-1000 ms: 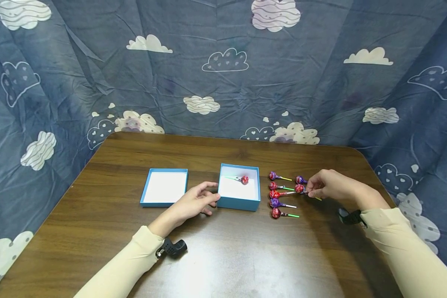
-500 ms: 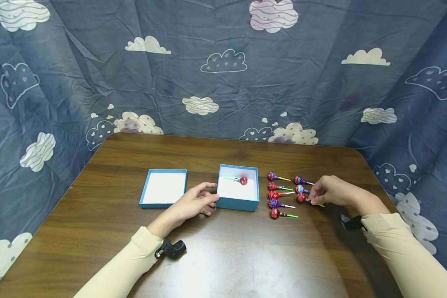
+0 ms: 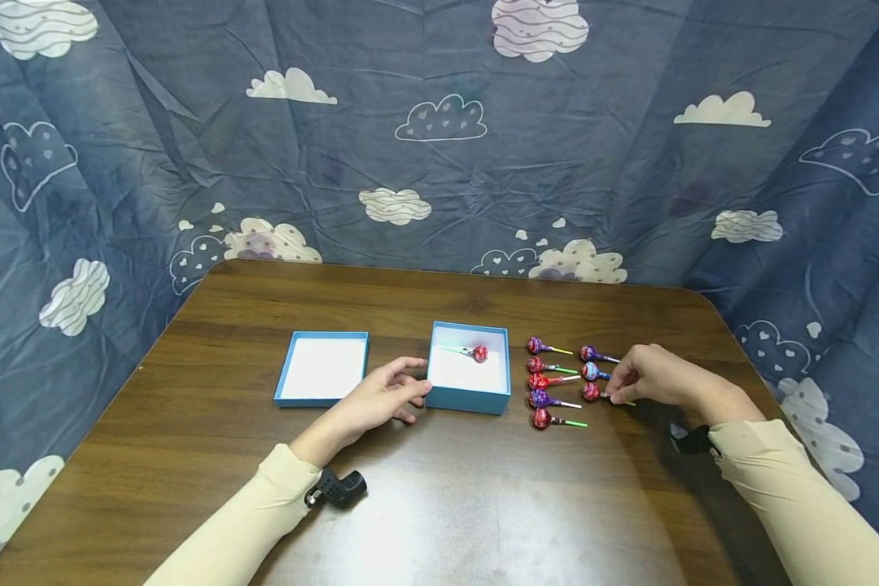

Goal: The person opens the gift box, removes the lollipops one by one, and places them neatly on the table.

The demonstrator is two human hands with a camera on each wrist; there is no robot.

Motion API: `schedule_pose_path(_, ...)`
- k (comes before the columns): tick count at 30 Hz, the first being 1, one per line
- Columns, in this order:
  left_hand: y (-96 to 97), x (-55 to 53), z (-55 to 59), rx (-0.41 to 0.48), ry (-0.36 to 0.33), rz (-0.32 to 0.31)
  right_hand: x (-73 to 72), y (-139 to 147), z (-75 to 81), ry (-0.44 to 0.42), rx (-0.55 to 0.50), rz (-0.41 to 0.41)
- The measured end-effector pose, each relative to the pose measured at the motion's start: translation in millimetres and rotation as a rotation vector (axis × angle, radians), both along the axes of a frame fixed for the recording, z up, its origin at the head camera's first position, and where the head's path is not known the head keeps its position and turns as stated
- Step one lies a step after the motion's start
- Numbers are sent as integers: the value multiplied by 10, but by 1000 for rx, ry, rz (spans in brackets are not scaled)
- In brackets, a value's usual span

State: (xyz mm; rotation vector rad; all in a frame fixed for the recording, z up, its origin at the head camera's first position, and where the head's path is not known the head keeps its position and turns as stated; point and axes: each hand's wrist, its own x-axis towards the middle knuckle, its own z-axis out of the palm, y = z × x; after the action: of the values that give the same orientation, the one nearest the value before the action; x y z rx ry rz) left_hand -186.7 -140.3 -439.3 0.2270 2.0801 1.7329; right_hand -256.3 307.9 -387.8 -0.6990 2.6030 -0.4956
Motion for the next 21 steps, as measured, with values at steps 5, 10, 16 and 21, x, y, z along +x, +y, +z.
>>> schedule_pose_path(5, -4, -8, -11, 2, 4, 5, 3, -6, -12, 7, -3, -5)
schedule_pose_path(10, -2, -11, -13, 5, 2, 8, 5, -11, -15, 6, -1, -11)
schedule_pose_path(16, -2, -9, -16, 4, 3, 7, 9, -7, -8, 1, 4, -16)
schedule_pose_path(21, -4, -11, -11, 2, 2, 7, 15, -9, 7, -6, 5, -22)
